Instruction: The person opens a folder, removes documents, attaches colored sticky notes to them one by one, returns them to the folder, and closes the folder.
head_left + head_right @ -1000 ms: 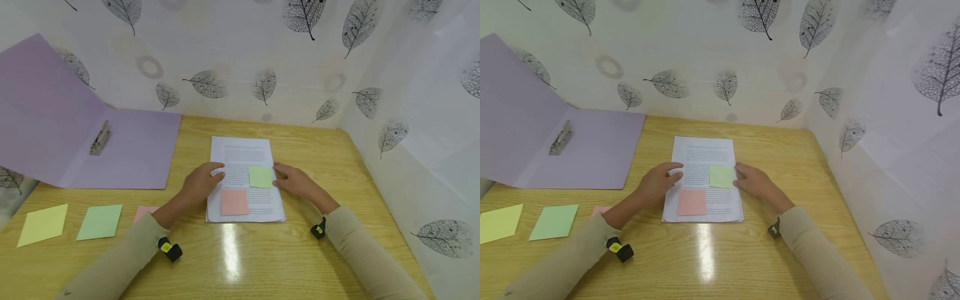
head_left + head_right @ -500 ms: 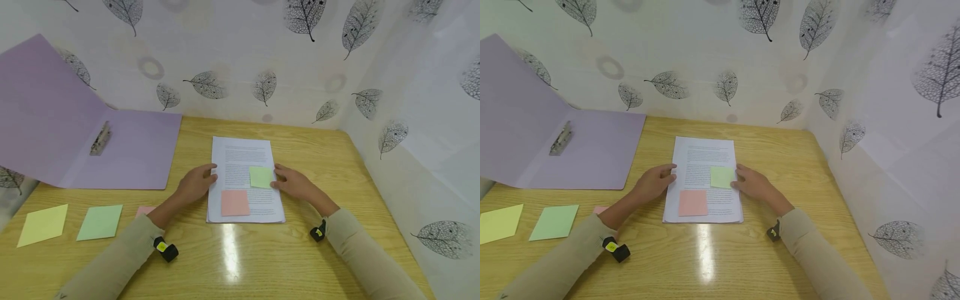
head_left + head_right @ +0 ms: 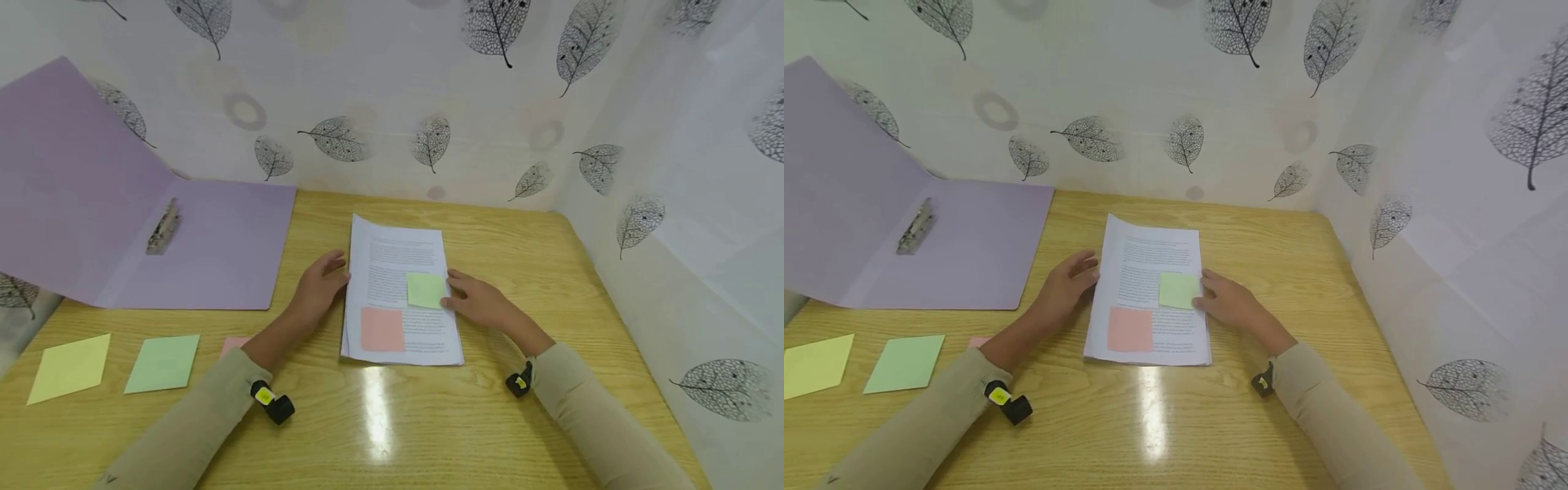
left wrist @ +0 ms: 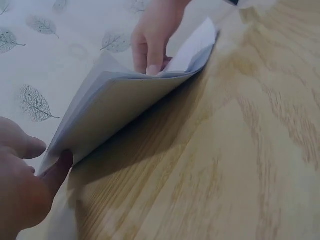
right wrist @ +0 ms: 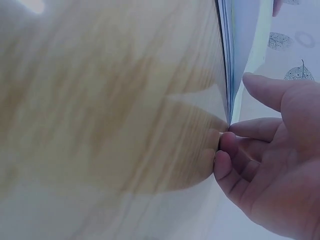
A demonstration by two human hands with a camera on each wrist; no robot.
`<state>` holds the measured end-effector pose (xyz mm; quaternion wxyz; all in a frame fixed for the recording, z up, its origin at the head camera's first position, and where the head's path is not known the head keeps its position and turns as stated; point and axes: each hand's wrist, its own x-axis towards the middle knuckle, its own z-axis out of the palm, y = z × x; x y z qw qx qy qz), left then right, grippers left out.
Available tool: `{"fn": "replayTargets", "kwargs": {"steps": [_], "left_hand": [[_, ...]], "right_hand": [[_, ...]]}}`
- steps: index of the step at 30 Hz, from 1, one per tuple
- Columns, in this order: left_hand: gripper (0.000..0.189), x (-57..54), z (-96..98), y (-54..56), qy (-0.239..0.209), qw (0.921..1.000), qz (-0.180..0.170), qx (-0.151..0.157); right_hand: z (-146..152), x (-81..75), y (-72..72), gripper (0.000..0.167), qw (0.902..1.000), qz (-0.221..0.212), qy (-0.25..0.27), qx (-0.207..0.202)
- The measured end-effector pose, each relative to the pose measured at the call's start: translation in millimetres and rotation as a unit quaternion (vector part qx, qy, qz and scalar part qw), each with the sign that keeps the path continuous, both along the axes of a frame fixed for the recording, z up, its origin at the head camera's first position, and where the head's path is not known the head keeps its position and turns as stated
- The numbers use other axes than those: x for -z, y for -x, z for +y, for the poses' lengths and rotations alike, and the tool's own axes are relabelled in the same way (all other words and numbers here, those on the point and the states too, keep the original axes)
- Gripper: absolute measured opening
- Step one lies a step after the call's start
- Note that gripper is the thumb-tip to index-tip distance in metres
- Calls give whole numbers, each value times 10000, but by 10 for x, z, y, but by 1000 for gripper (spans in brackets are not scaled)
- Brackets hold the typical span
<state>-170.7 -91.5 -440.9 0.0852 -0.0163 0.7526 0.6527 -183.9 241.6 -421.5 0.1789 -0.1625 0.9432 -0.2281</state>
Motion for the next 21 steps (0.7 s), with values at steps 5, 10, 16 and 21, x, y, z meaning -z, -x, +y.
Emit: {"fn": "replayTargets", "kwargs": {"steps": [5, 10, 16, 21], "left_hand": [[48, 67, 8, 29, -587, 9978, -310, -60], [42, 84, 29, 29, -936, 9937, -569, -227], [37, 88, 37, 18, -1207, 9904, -575, -358], [37, 85, 19, 15, -1090, 9918, -458, -490]], "right_hand": [[-8, -18, -18, 68, 9999, -66, 84, 51], [-15, -33, -25, 68, 9997, -147, 147, 134], [7, -27, -28, 61, 9987, -85, 444, 232], [38, -28, -21, 42, 9926, 54, 978, 720]]}}
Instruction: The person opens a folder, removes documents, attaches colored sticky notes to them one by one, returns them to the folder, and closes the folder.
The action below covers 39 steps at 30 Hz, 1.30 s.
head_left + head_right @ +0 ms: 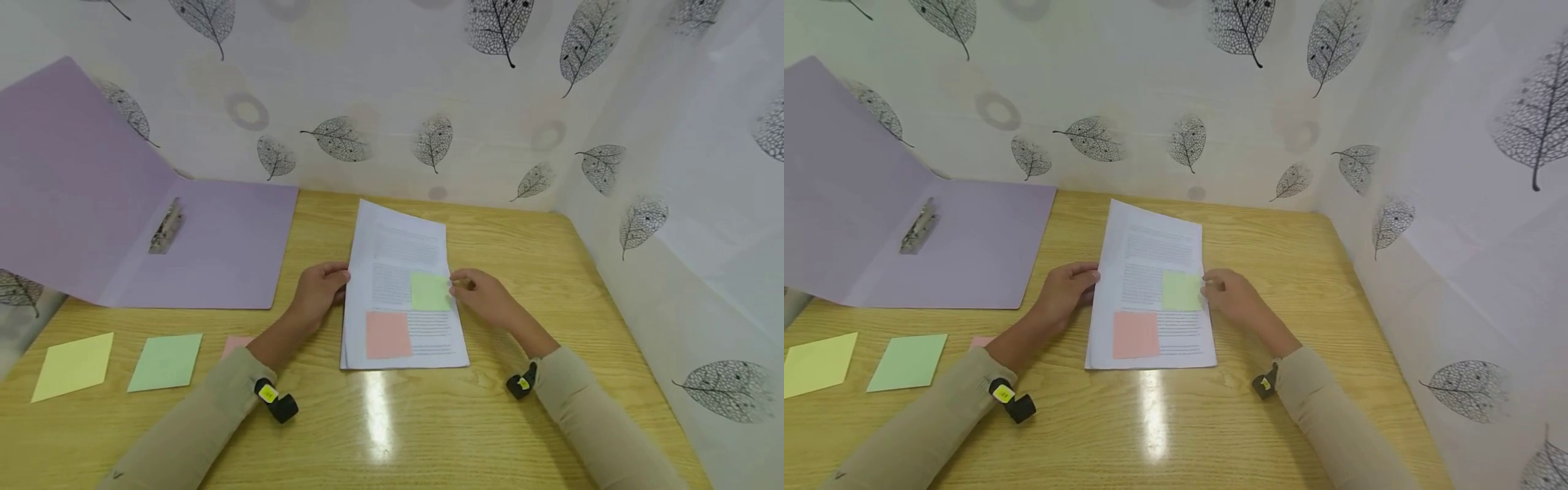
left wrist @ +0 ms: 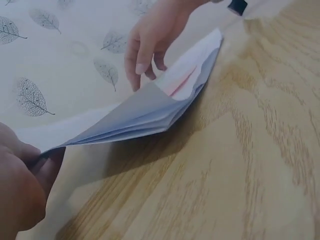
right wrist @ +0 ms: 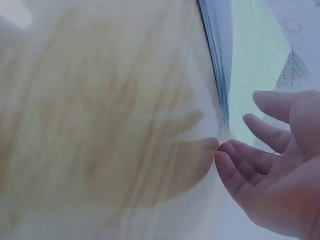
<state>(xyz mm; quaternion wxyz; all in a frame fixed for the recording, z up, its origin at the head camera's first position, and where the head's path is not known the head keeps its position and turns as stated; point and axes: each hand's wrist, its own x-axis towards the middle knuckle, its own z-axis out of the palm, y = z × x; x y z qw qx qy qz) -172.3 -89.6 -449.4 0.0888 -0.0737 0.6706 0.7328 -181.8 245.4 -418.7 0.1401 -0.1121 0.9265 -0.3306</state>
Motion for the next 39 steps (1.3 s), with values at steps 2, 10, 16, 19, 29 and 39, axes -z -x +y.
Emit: {"fn": "replayTargets", "kwargs": {"steps": [2, 10, 16, 19, 29, 39], "left_hand": [[37, -18, -12, -6, 78, 9999, 45, -81], [42, -155, -76, -50, -43, 9998, 55, -173], [43, -220, -122, -84, -372, 9991, -85, -165], [42, -226, -137, -94, -441, 9989, -131, -132], [39, -226, -257, -147, -390, 9981, 301, 372], [43, -408, -1132, -375, 274, 9851, 1677, -267]], "right_hand": [[6, -4, 5, 37, 9994, -42, 261, 244], [-26, -27, -26, 38, 9759, -382, 1973, 846], [-77, -76, -97, 42, 9560, -385, 2708, 1063], [-102, -83, -124, 44, 9505, -359, 2888, 1091], [-192, -104, -214, 40, 9417, -296, 3127, 1205], [-114, -147, -295, 43, 9122, -362, 3775, 1552]]}}
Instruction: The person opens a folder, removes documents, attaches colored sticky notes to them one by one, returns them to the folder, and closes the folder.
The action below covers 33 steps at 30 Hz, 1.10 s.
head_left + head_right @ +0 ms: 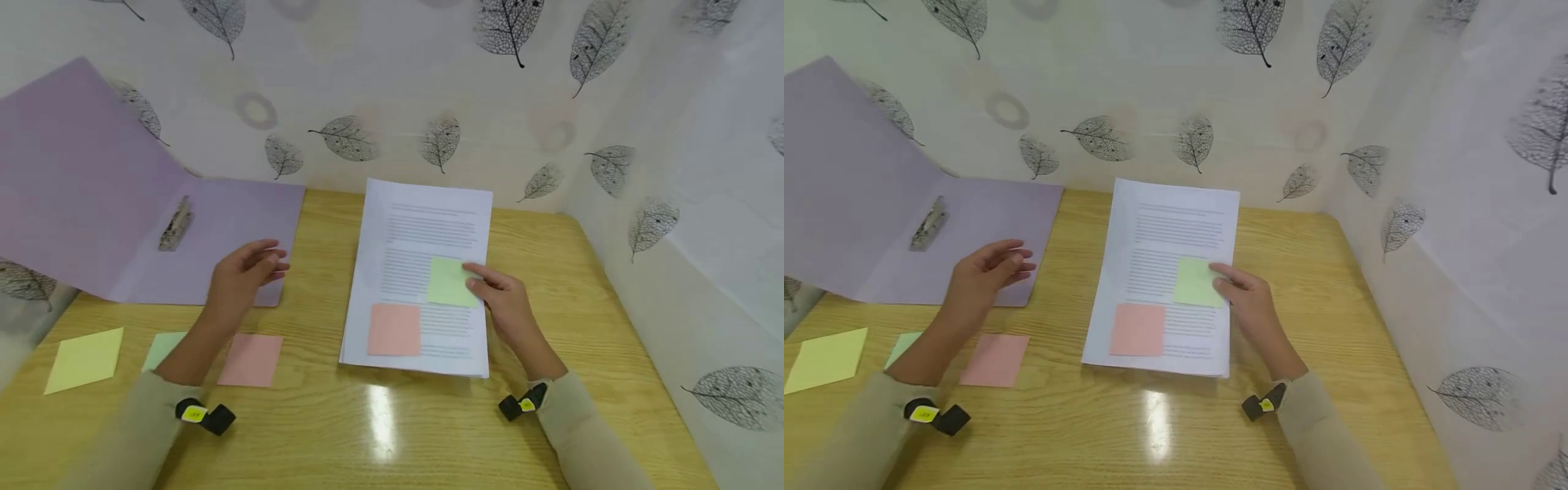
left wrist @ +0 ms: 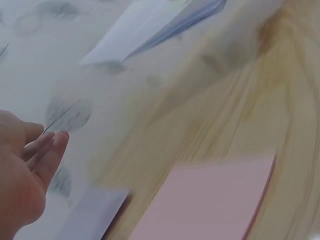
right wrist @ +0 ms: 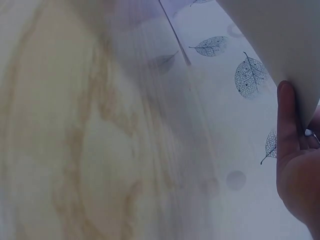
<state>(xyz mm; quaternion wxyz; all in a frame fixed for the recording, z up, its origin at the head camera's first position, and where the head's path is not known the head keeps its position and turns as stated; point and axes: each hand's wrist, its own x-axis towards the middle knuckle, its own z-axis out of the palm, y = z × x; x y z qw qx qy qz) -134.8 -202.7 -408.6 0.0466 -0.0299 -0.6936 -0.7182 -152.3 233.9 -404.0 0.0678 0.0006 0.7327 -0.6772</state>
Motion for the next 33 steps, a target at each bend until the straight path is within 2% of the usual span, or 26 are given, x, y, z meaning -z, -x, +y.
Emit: {"fn": "replayTargets", "kwargs": {"steps": [5, 7, 9, 13, 15, 16, 18, 22, 23, 26, 28, 29, 30, 33], "left_hand": [[37, -12, -674, -170, 176, 9958, 515, -742], [38, -26, -938, -241, 183, 9926, 541, -1072], [39, -53, -1193, -312, 182, 9883, 390, -1465], [43, -88, -1655, -434, 717, 9657, -189, -2490], [43, -62, -1859, -476, 1346, 9437, -468, -2986], [44, -39, -1952, -490, 1567, 9342, -560, -3155], [47, 21, -2129, -511, 1756, 9240, -669, -3330], [51, 97, -2323, -497, 2188, 9046, -1071, -3497], [51, 104, -2346, -494, 2408, 8957, -1214, -3536], [51, 112, -2366, -492, 3120, 8606, -1593, -3698], [51, 113, -2360, -501, 3357, 8445, -1796, -3767], [51, 115, -2354, -503, 3395, 8417, -1826, -3782], [51, 117, -2345, -504, 3358, 8420, -1880, -3780], [52, 109, -2310, -496, 3072, 8569, -1916, -3669]], "right_hand": [[26, 13, -31, 45, 10000, -81, -11, 38], [34, 17, -40, 45, 10000, -62, 10, 42], [35, 20, -48, 44, 10000, -32, 39, 56], [29, 18, -60, 41, 9999, 78, 103, 74], [24, 11, -65, 40, 9998, 126, 139, 60], [21, 6, -67, 40, 9998, 144, 158, 51], [17, -1, -67, 39, 9997, 165, 190, 31], [19, 5, -65, 37, 9996, 146, 230, 61], [20, 9, -64, 37, 9996, 129, 230, 80], [18, 16, -65, 35, 9996, 77, 233, 133], [18, 18, -65, 34, 9995, 59, 262, 146], [18, 18, -65, 34, 9995, 57, 272, 147], [18, 18, -64, 34, 9995, 60, 291, 140], [20, 18, -62, 33, 9993, 72, 351, 118]]}}
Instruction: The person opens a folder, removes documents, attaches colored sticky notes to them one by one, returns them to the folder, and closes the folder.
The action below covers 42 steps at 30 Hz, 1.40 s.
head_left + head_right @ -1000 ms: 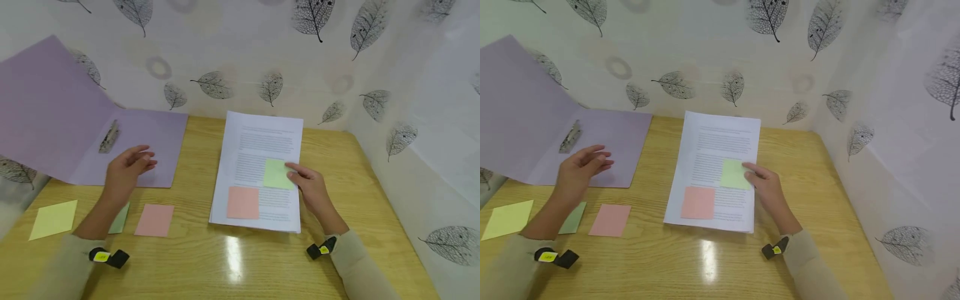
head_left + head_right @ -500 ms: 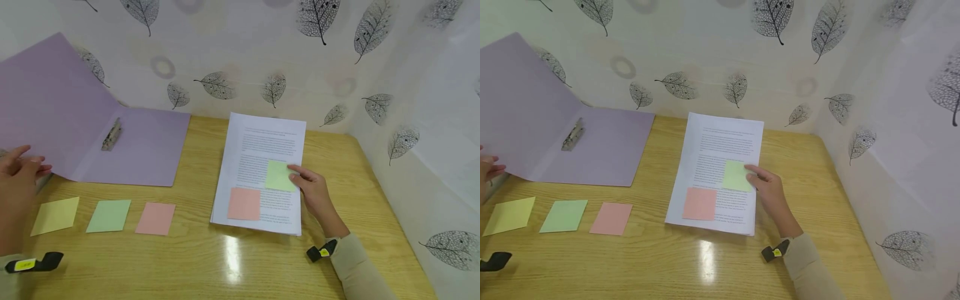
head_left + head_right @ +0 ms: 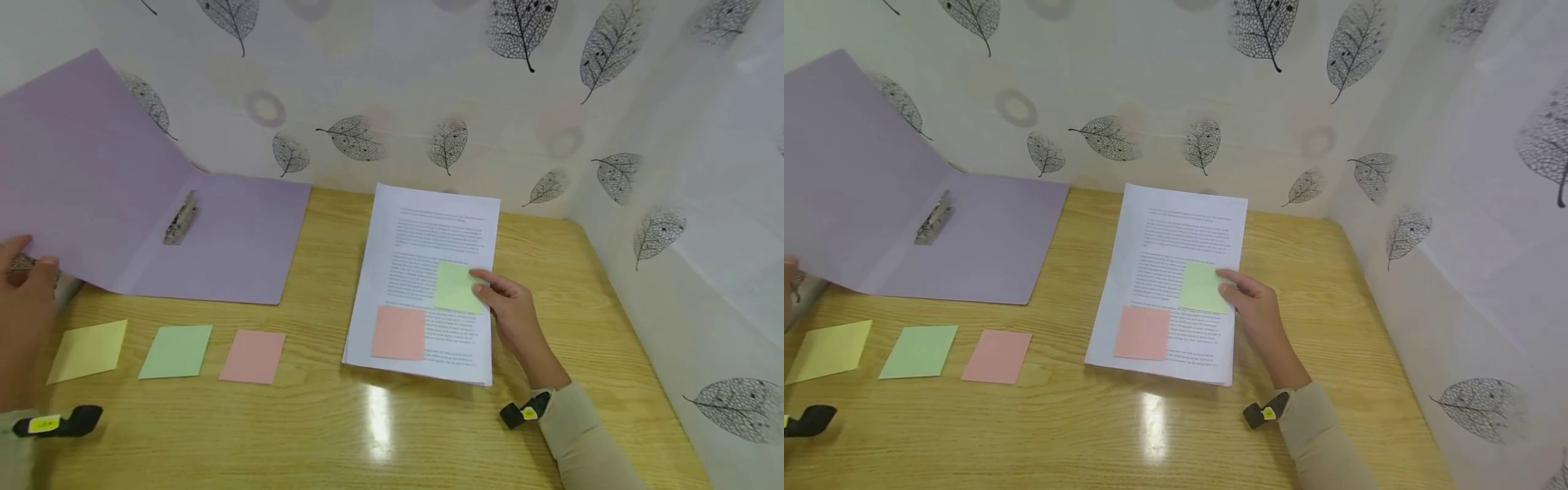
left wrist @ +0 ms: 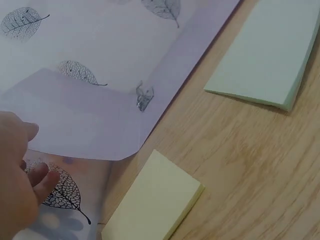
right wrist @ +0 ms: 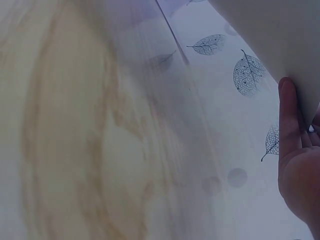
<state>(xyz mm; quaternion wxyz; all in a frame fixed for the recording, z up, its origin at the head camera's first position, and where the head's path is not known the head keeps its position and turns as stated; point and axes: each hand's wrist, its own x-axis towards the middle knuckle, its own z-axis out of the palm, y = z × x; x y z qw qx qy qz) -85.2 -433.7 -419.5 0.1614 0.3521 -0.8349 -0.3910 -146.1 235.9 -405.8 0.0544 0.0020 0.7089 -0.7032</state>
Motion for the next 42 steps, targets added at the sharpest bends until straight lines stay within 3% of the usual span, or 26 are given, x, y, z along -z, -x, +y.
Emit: {"fn": "replayTargets", "kwargs": {"steps": [7, 12, 17, 20, 24, 28, 34, 42], "left_hand": [[52, -5, 39, 61, -162, 9998, 2, 115], [53, 17, 5, 139, -151, 9995, 205, 172], [57, 14, 3, 185, 72, 9994, 214, 257], [58, -18, 49, 171, 274, 9990, 24, 355], [58, -87, 244, 122, 345, 9983, -88, 461], [58, -141, 479, 14, 131, 9959, -37, 898], [60, -127, 783, -116, -428, 9781, 393, 1998], [62, -67, 1357, -117, -744, 9664, 506, 2410]], "right_hand": [[-4, 7, -4, 34, 10000, -18, -60, -12], [-12, 19, -2, 35, 9999, -103, -108, 26], [-18, 25, -1, 34, 9998, -125, -113, 60], [-7, 16, -1, 34, 9999, -109, -100, 53], [20, -1, 0, 35, 9999, -38, -50, 98], [47, -18, -4, 37, 9999, -40, 7, 163], [78, -46, -1, 38, 9996, -173, 117, 197], [76, -32, 43, 38, 9989, -443, -75, 168]]}}
